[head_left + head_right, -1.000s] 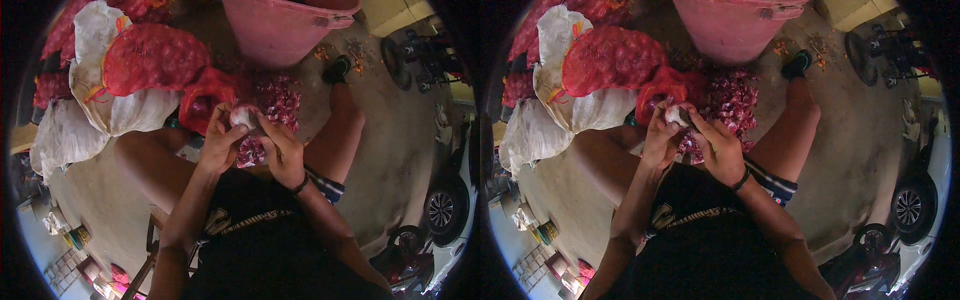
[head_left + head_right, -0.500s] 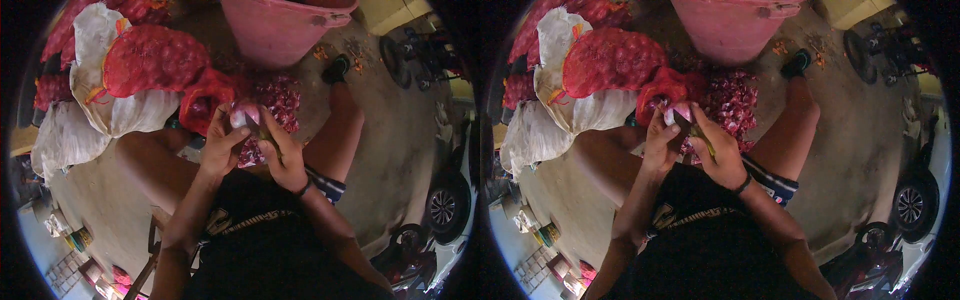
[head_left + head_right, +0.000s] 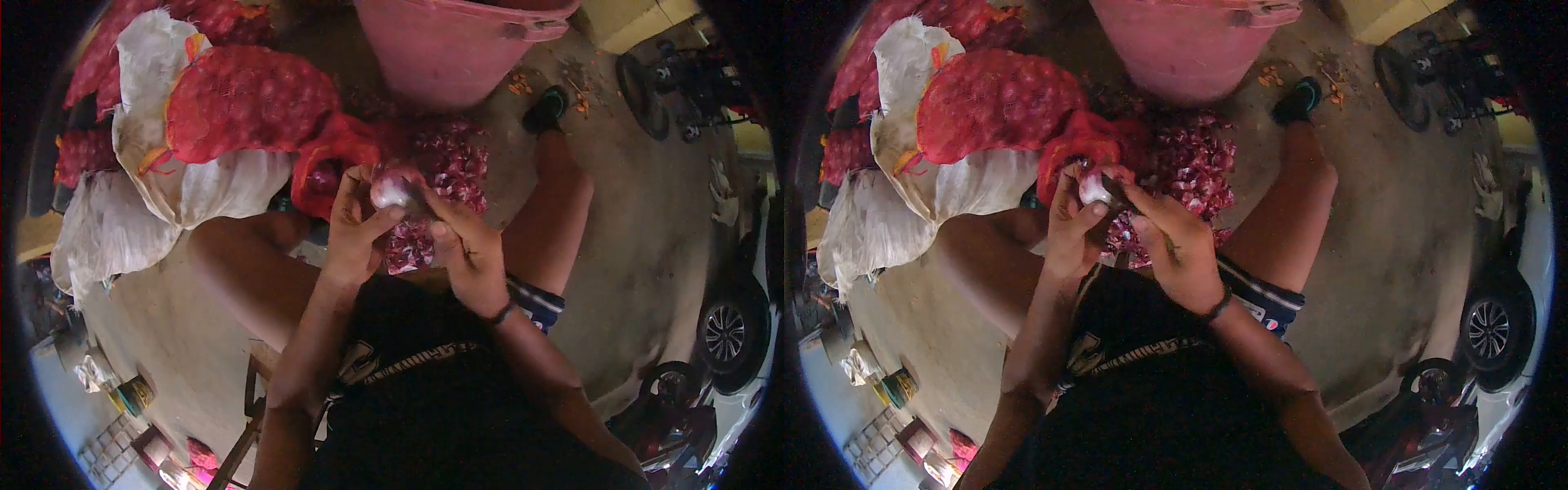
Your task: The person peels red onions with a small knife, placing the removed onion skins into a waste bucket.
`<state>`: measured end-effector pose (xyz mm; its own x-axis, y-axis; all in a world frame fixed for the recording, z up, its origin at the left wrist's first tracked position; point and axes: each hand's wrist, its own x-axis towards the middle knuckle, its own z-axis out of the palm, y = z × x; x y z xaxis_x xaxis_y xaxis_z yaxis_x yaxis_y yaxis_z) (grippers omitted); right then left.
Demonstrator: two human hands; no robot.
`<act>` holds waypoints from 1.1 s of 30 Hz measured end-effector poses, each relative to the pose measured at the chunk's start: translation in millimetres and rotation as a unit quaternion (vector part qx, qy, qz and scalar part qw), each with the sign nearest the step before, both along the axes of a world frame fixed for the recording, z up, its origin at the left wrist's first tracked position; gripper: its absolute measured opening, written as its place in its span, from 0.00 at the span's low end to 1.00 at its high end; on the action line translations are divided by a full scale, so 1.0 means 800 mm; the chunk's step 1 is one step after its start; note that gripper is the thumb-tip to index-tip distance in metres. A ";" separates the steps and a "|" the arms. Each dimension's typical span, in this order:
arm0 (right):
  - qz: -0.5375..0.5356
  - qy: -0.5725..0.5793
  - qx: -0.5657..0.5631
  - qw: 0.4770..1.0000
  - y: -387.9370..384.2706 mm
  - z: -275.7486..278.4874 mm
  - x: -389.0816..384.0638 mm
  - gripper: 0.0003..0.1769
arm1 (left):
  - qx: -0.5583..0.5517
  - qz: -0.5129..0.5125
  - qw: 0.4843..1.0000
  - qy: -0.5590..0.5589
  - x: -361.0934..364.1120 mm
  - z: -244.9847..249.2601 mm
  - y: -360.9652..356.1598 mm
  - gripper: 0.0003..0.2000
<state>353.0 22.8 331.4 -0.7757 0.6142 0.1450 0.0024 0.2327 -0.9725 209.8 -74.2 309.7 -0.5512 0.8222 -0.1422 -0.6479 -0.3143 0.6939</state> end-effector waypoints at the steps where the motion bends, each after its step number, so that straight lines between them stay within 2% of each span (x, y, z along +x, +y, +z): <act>1: 0.012 0.006 -0.071 0.997 0.003 0.004 0.003 0.23 | -0.002 -0.013 1.000 0.004 -0.007 -0.003 -0.006 0.26; 4: 0.039 0.012 -0.294 0.955 0.016 0.033 0.011 0.23 | 0.046 -0.060 0.997 0.006 -0.016 0.004 -0.015 0.28; 7: 0.073 0.022 -0.253 0.964 0.027 0.036 0.013 0.24 | 0.086 -0.093 0.992 -0.002 -0.017 0.013 -0.014 0.29; 10: 0.042 0.021 -0.253 0.966 0.033 0.039 0.012 0.24 | 0.114 -0.089 0.989 -0.025 -0.017 0.013 -0.009 0.30; 13: 0.063 0.053 -0.254 0.964 0.031 0.035 0.016 0.24 | 0.115 -0.069 0.990 -0.046 -0.014 0.002 -0.008 0.32; 16: 0.014 0.034 -0.284 0.958 0.032 0.027 0.014 0.24 | 0.087 -0.054 0.994 -0.037 -0.011 -0.005 -0.007 0.33; 19: -0.082 0.010 -0.292 0.953 0.050 0.010 0.011 0.25 | 0.079 -0.061 0.993 -0.062 -0.011 -0.001 -0.007 0.31; 20: -0.098 0.023 -0.287 0.953 0.054 -0.004 0.011 0.26 | 0.083 -0.065 0.992 -0.069 -0.013 -0.001 -0.008 0.31; 23: -0.075 -0.130 -0.128 0.980 0.060 -0.028 0.025 0.28 | 0.052 -0.049 0.995 -0.068 -0.012 0.000 -0.004 0.29; 27: 0.037 -0.080 -0.010 0.996 0.034 -0.029 0.030 0.30 | 0.016 -0.023 0.999 -0.032 -0.013 -0.016 -0.001 0.29; 29: 0.066 -0.031 0.045 0.996 0.024 -0.019 0.023 0.32 | -0.038 -0.018 0.999 -0.009 -0.009 -0.014 -0.001 0.29; 30: 0.064 -0.029 0.062 0.996 0.022 -0.010 0.017 0.34 | -0.064 -0.017 0.998 0.003 -0.008 -0.011 0.000 0.29; 33: 0.042 -0.034 0.078 0.995 0.016 -0.011 0.009 0.34 | -0.046 -0.005 0.999 0.028 -0.002 -0.008 0.003 0.30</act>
<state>360.5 35.4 322.7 -0.8351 0.5202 0.1789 0.0410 0.3832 -0.9228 208.2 -71.9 303.1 -0.5514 0.8131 -0.1866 -0.6107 -0.2410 0.7543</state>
